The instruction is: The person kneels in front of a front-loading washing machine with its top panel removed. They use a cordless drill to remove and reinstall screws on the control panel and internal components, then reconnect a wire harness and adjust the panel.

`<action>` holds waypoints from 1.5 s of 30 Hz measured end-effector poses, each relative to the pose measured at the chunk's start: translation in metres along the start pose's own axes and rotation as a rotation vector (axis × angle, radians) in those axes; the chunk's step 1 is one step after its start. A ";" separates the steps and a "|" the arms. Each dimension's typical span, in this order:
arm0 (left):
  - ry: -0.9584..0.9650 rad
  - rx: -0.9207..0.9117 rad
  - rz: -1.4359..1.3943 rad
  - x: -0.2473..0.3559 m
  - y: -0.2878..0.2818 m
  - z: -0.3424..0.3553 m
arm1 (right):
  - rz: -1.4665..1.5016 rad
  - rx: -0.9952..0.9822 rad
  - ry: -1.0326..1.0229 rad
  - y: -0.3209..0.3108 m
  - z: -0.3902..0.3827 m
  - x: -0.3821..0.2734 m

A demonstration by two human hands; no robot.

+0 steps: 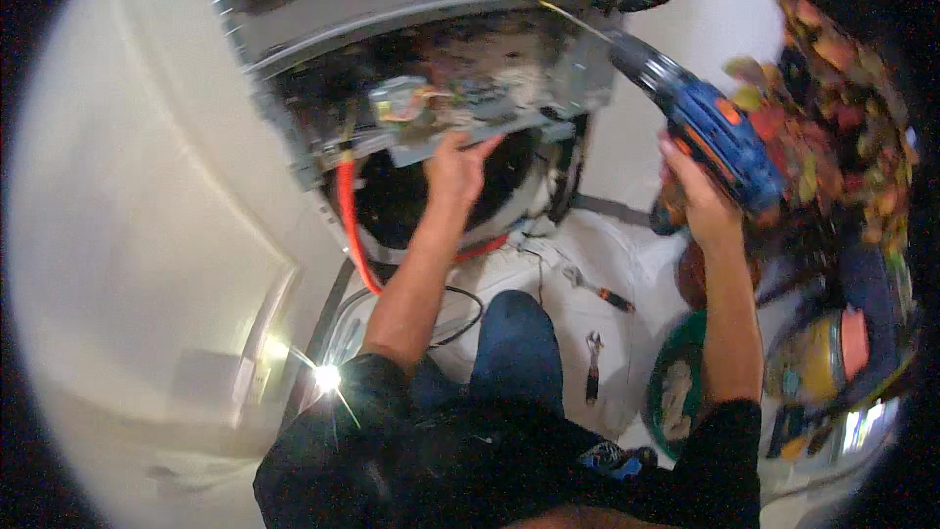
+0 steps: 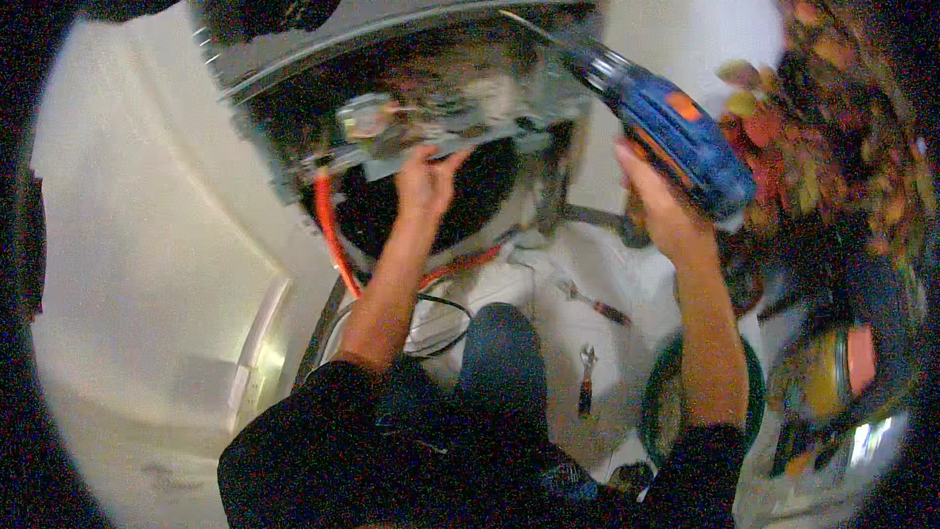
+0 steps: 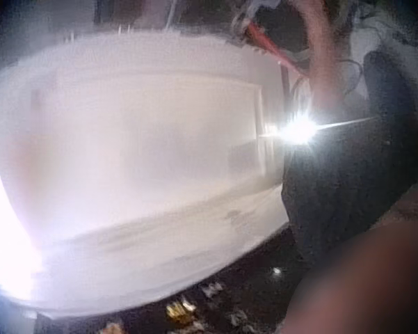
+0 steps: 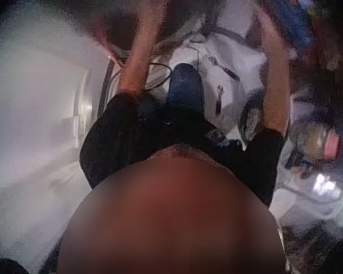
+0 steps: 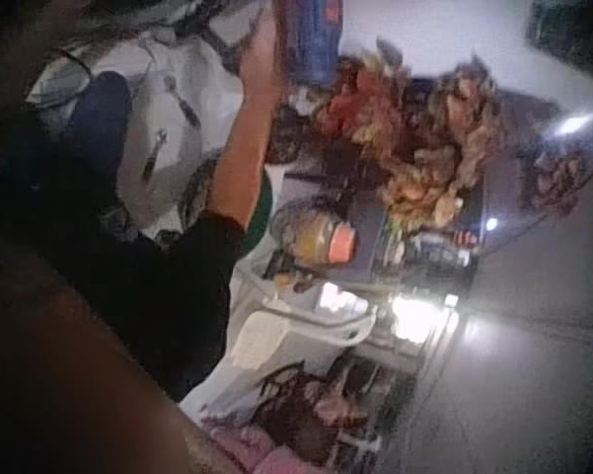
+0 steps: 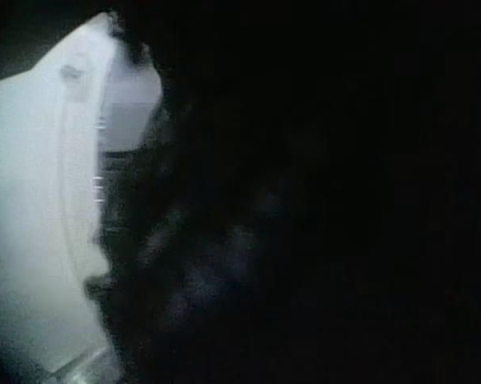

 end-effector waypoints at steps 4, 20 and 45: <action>0.094 0.043 -0.047 0.005 -0.010 0.004 | 0.086 0.034 -0.086 0.007 -0.006 -0.007; 0.134 0.128 0.035 0.021 -0.005 0.016 | 0.110 0.016 0.139 0.014 0.008 0.011; 0.114 0.159 0.051 0.020 -0.005 0.022 | 0.025 -0.008 -0.075 0.030 0.003 -0.017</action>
Point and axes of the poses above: each hand's wrist, its own z-axis towards the middle knuckle, its own y-axis out of the palm, x = y × z, the point moved 8 cm from there along z, towards the middle knuckle, and after that the axes turned 4 degrees about z, right-handed, at the moved point
